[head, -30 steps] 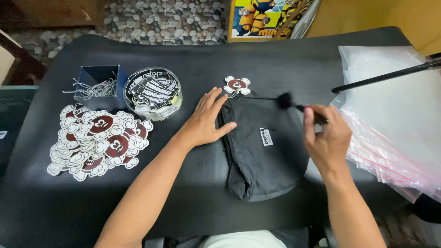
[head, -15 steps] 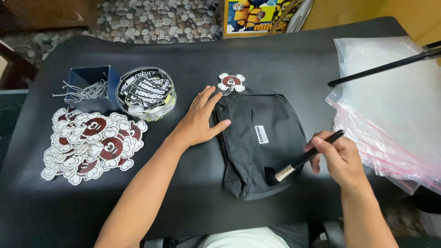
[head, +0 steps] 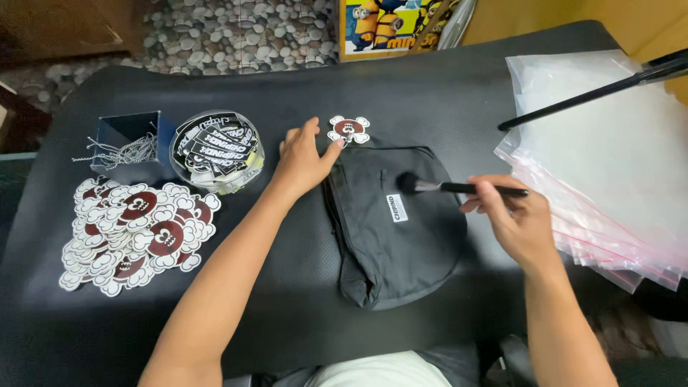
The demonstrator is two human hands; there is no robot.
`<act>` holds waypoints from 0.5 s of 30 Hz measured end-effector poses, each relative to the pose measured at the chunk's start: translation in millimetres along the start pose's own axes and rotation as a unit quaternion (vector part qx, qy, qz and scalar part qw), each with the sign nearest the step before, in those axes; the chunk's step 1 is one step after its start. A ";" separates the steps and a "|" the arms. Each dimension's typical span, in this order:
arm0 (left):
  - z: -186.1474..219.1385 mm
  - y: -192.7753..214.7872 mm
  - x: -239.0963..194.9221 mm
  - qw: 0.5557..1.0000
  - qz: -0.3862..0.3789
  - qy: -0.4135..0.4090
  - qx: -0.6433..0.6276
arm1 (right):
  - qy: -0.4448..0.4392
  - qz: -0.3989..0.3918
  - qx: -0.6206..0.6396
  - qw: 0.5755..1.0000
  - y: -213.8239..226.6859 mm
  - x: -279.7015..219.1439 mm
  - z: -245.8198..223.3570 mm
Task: The person attaches a metal chain to a small black pouch, then adds a bear-shaped keychain to the chain. They use a brush to clean the pouch before placing it into a clear plastic bag and sealing it.
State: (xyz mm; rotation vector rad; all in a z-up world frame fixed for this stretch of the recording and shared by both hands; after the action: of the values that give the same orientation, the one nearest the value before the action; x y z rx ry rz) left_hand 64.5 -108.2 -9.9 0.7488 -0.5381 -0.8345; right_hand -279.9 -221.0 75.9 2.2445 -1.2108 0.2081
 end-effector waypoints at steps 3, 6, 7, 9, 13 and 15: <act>-26.8 -27.3 39.2 0.998 0.012 0.053 -0.039 | 0.156 0.114 -0.227 0.955 6.4 0.7 -30.2; -36.0 -45.5 61.2 0.983 0.012 0.071 -0.172 | 0.148 0.115 -0.122 0.975 5.2 5.5 -31.9; -18.8 -32.6 52.4 0.983 0.011 0.070 -0.172 | 0.148 0.115 -0.123 0.975 6.4 3.2 -21.8; 24.5 -7.1 35.9 0.980 -0.002 -0.007 -0.201 | 0.071 0.121 -0.044 0.989 11.4 0.8 8.7; 45.1 -10.3 17.9 0.985 -0.059 -0.128 -0.101 | 0.034 0.124 0.000 0.992 14.8 3.4 32.1; 70.4 -1.0 -0.8 0.972 -0.058 -0.226 -0.033 | 0.053 0.120 0.024 0.991 9.4 7.5 21.0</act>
State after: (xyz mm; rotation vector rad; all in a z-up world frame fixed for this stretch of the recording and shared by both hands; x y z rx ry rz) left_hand 15.5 -134.2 33.4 0.5311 -0.8742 -1.1369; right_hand -285.9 -242.0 65.5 2.0957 -1.4288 0.4488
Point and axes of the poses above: each hand's wrist, its own x-axis towards the middle knuckle, its own y-axis out of the back of the hand, z = x × y, the point moved 6 cm from there along x, towards the middle knuckle, and after that the axes turned 2 degrees about -x, right-handed, at the moved point
